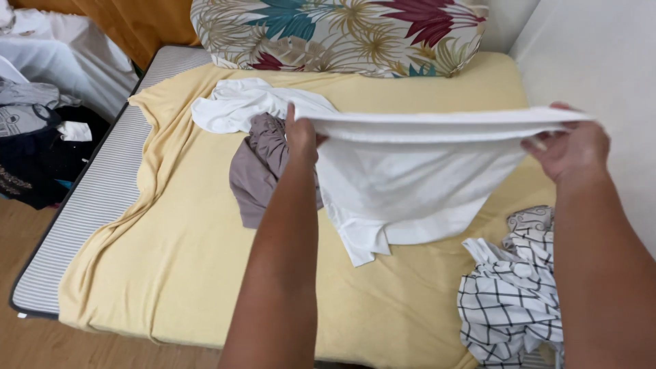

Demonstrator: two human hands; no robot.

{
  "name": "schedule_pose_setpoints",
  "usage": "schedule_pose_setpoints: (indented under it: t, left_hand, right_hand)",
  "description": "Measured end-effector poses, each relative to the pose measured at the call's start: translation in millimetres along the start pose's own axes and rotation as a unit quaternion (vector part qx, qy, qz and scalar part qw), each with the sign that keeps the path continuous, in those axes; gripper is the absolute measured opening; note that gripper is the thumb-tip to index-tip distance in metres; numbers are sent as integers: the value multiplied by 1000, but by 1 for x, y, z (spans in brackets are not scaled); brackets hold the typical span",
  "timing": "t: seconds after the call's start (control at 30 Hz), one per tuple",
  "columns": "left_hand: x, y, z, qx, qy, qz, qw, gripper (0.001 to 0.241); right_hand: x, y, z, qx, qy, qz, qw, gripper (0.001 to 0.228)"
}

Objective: The person folds a patterned pillowcase and a white towel on a bed. They then place the folded pillowcase into a white storage cabinet and continue folding the towel.

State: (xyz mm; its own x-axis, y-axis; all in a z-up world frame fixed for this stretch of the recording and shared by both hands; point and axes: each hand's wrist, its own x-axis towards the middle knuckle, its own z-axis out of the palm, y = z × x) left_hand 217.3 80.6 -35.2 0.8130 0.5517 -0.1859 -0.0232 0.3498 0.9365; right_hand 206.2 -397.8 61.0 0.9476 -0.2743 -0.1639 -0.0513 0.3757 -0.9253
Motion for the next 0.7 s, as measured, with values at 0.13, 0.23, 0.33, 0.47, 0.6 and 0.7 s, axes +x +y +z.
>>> schedule_pose_setpoints:
  t: [0.13, 0.23, 0.33, 0.47, 0.6, 0.7]
  left_hand:
    - [-15, 96, 28, -115, -62, 66, 989, 76]
    - [-41, 161, 28, -158, -96, 131, 974, 61]
    - [-63, 190, 20, -192, -137, 206, 950, 83]
    - [-111, 200, -19, -170, -154, 294, 928, 64]
    - [-126, 156, -88, -67, -123, 358, 923, 59]
    - [-134, 96, -158, 59, -136, 393, 908, 71]
  right_hand:
    - [21, -51, 1, 122, -60, -90, 987, 38]
    - [59, -62, -26, 179, -206, -149, 950, 39]
    - [48, -56, -43, 122, -165, -164, 965, 36]
    - [41, -18, -73, 51, -105, -178, 977, 32]
    - [-2, 59, -130, -23, -24, -163, 986, 29]
    - [-86, 93, -150, -89, 36, -151, 984, 26]
